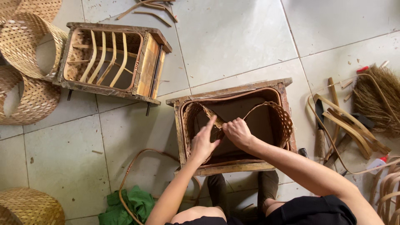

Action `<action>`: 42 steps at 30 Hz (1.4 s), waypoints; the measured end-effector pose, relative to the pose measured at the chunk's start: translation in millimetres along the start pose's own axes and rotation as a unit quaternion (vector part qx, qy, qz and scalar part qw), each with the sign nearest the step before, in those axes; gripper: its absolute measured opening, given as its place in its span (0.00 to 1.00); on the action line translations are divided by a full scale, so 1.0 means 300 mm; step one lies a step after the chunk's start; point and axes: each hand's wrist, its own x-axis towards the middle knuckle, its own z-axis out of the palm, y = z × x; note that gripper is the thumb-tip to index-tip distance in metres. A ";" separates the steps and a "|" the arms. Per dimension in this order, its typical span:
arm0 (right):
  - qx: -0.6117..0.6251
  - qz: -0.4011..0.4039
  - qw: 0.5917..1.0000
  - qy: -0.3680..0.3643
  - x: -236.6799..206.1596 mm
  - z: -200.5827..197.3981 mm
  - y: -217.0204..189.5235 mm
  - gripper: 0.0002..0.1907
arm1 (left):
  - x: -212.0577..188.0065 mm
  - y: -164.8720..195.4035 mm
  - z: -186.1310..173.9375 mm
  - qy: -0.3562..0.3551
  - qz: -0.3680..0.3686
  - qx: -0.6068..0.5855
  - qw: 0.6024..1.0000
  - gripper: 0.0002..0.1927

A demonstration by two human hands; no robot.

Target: The person sits on the floor and assembles a rectangular woven basket by fitting a pre-woven body into a wooden mold, then inserting and adjusting a flexible bamboo rim around the top edge. The person repeatedly presses and aligns the rim to secure it within the mold.

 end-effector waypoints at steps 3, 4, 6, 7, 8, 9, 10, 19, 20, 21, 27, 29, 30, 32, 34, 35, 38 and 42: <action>0.003 0.000 1.000 0.019 -0.009 -0.003 0.006 0.06 | 0.054 0.004 0.036 0.081 0.074 -0.017 0.994 0.31; 0.010 0.011 1.000 0.015 -0.005 -0.011 0.004 0.04 | 0.064 0.000 0.044 0.133 0.117 -0.020 0.984 0.23; 0.019 0.019 0.999 -0.021 0.003 -0.048 0.004 0.04 | 0.077 -0.007 0.053 0.148 0.125 -0.041 0.980 0.16; 0.021 0.018 0.998 -0.053 0.003 -0.078 0.004 0.05 | 0.077 -0.010 0.054 0.155 0.129 -0.050 0.978 0.13; 0.021 0.019 0.996 -0.083 0.000 -0.116 0.013 0.06 | 0.076 -0.012 0.054 0.157 0.131 -0.047 0.978 0.13; 0.007 -0.004 1.000 0.019 -0.009 -0.164 0.029 0.15 | 0.073 -0.012 0.052 0.158 0.132 -0.043 0.978 0.13; -0.005 -0.028 0.993 0.119 -0.030 -0.218 0.048 0.25 | 0.070 -0.012 0.051 0.158 0.132 -0.038 0.978 0.12; 0.291 0.421 0.820 -0.257 -0.482 -0.435 0.303 0.27 | 0.051 0.006 0.043 0.164 0.148 -0.078 0.972 0.07; 0.307 0.401 0.836 -0.216 -0.498 -0.398 0.281 0.26 | 0.049 0.004 0.043 0.167 0.151 -0.075 0.971 0.07; 0.321 0.379 0.850 -0.174 -0.513 -0.357 0.254 0.25 | 0.048 0.000 0.043 0.171 0.152 -0.073 0.971 0.08; 0.273 0.265 0.925 -0.004 -0.436 -0.090 0.248 0.24 | 0.090 -0.051 0.109 0.175 0.120 -0.020 0.977 0.06; 0.254 0.307 0.914 -0.079 -0.407 -0.016 0.245 0.26 | 0.114 -0.069 0.158 0.170 0.121 0.010 0.978 0.05; 0.229 0.312 0.917 -0.096 -0.393 0.017 0.239 0.26 | 0.123 -0.075 0.185 0.161 0.117 0.024 0.980 0.05; 0.191 0.323 0.921 -0.105 -0.387 0.069 0.223 0.24 | 0.132 -0.085 0.224 0.158 0.121 0.045 0.979 0.05; 0.164 0.332 0.925 -0.089 -0.397 0.106 0.207 0.19 | 0.135 -0.087 0.238 0.174 0.136 0.058 0.974 0.06; 0.154 0.332 0.926 -0.095 -0.408 0.119 0.198 0.20 | 0.126 -0.083 0.238 0.159 0.119 0.053 0.979 0.11; 0.116 0.331 0.931 -0.099 -0.421 0.147 0.192 0.23 | 0.084 -0.045 0.210 0.101 0.083 0.007 0.991 0.25; 0.044 0.317 0.943 -0.093 -0.398 0.144 0.195 0.22 | -0.057 0.031 0.168 -0.021 0.162 -0.011 0.987 0.44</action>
